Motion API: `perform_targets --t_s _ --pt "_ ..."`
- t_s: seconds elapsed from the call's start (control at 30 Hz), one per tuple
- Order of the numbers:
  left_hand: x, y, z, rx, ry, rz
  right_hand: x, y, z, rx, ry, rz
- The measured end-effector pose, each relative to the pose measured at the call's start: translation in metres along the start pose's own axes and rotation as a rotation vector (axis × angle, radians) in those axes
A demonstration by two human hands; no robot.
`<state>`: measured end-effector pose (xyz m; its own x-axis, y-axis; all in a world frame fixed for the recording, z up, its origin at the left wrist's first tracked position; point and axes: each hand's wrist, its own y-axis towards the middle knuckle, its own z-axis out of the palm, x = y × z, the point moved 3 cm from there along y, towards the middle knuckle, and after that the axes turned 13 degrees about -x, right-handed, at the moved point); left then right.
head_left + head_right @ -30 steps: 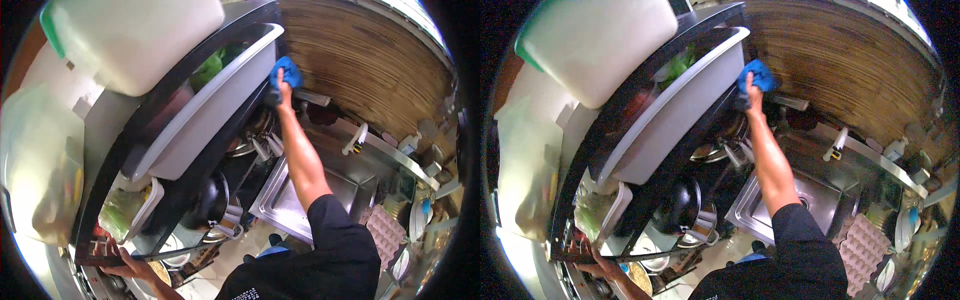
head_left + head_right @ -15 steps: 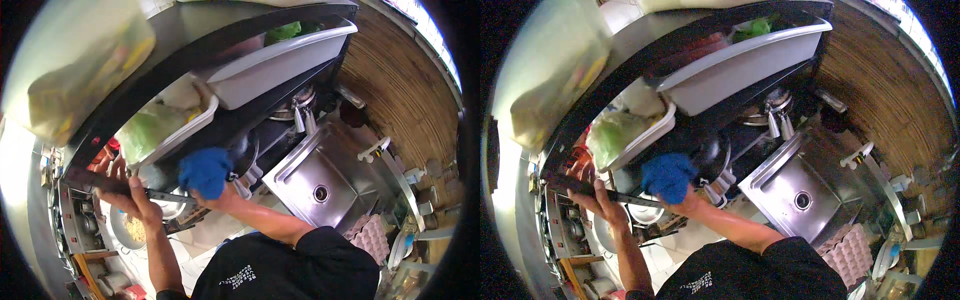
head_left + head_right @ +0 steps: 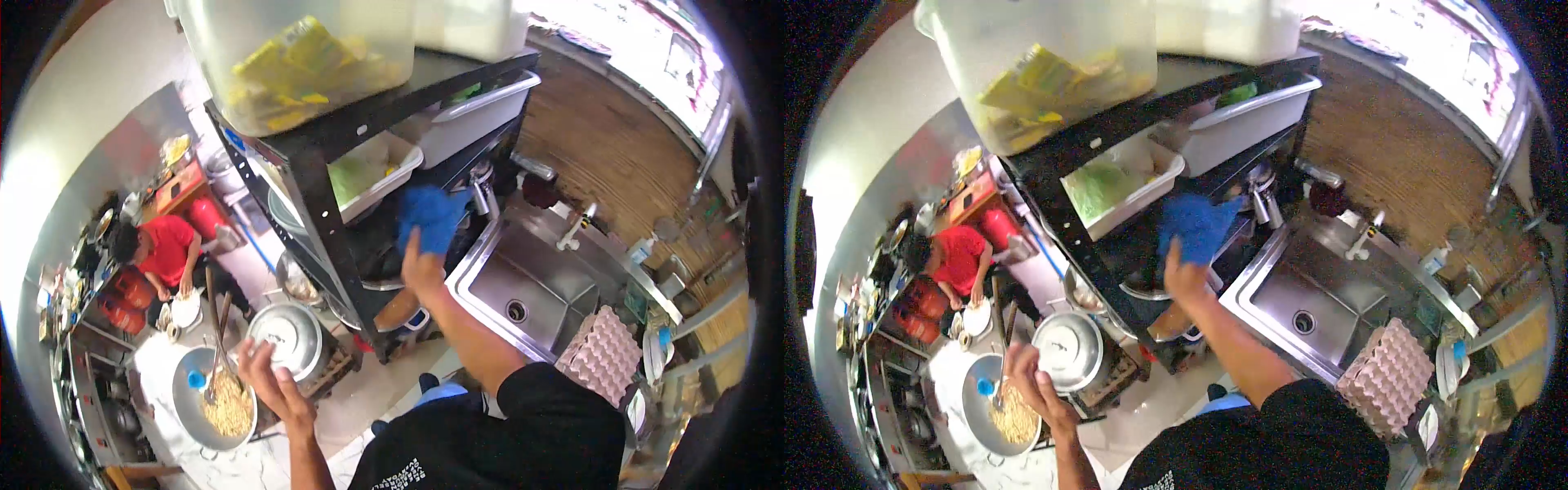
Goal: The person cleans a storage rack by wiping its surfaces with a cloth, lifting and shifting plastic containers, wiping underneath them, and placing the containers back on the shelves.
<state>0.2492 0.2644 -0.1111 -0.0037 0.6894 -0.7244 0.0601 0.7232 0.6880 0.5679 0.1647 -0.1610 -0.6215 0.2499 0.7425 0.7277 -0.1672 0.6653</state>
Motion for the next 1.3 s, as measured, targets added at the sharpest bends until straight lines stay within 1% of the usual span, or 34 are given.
perform_targets --t_s 0.03,0.07,0.1,0.17,0.2,0.27,0.3,0.33,0.37,0.43,0.5,0.57,0.63,0.73,0.77,0.87,0.93,0.97,1.1,1.17,1.23,1.3 --pt "0.002 -0.007 -0.004 0.061 0.011 -0.030 0.008 -0.022 -0.004 0.028 -0.023 -0.274" --pt "0.004 -0.013 -0.008 0.122 0.028 -0.062 0.028 -0.039 -0.008 0.072 0.190 -0.276" --pt "0.005 -0.019 -0.011 0.164 0.006 -0.085 0.056 -0.047 -0.020 0.167 0.286 -0.222" --pt "0.011 -0.029 -0.019 0.229 -0.013 -0.109 0.076 -0.056 -0.032 0.211 0.444 -0.193" --pt "0.011 -0.032 -0.025 0.244 -0.038 -0.151 0.085 -0.057 -0.036 0.237 0.522 -0.178" --pt "0.011 -0.035 -0.036 0.281 -0.086 -0.233 0.107 -0.051 -0.043 0.090 0.497 -0.320" --pt "0.014 -0.037 -0.042 0.285 -0.059 -0.173 0.119 -0.047 -0.045 0.013 0.483 -0.386" --pt "0.019 -0.039 -0.047 0.289 -0.066 -0.199 0.126 -0.043 -0.045 -0.062 0.471 -0.452" --pt "0.024 -0.043 -0.052 0.290 -0.070 -0.226 0.127 -0.042 -0.038 0.013 0.273 -0.537" --pt "0.032 -0.050 -0.061 0.299 -0.067 -0.247 0.151 -0.019 -0.010 0.083 0.250 -0.549" --pt "0.038 -0.051 -0.068 0.298 -0.054 -0.222 0.183 0.005 0.001 -0.037 0.265 -0.653" --pt "0.036 -0.050 -0.075 0.303 0.023 -0.156 0.219 0.032 0.010 -0.135 0.277 -0.765" --pt "0.044 -0.060 -0.081 0.305 0.065 -0.161 0.244 0.054 0.008 -0.198 0.253 -0.873" --pt "0.056 -0.076 -0.087 0.323 0.068 -0.233 0.246 0.068 0.014 0.028 0.298 -0.830" --pt "0.060 -0.083 -0.087 0.317 0.048 -0.267 0.248 0.063 0.009 -0.045 0.205 -0.928" --pt "0.068 -0.098 -0.086 0.318 -0.017 -0.343 0.217 0.035 0.008 0.127 0.109 -0.926" --pt "0.067 -0.101 -0.086 0.312 -0.084 -0.390 0.190 0.000 0.005 0.201 0.225 -0.974" --pt "0.059 -0.098 -0.088 0.293 -0.108 -0.453 0.180 -0.004 0.007 0.223 0.198 -0.976" --pt "0.074 -0.103 -0.096 0.289 -0.054 -0.472 0.153 -0.004 0.012 0.317 0.102 -1.000" --pt "0.080 -0.103 -0.100 0.305 -0.030 -0.452 0.157 0.005 0.012 0.324 0.012 -1.062" --pt "0.085 -0.102 -0.104 0.287 -0.030 -0.461 0.196 0.038 0.012 0.277 -0.125 -1.189" --pt "0.090 -0.103 -0.103 0.258 -0.056 -0.479 0.208 0.039 0.010 0.024 -0.264 -1.365"
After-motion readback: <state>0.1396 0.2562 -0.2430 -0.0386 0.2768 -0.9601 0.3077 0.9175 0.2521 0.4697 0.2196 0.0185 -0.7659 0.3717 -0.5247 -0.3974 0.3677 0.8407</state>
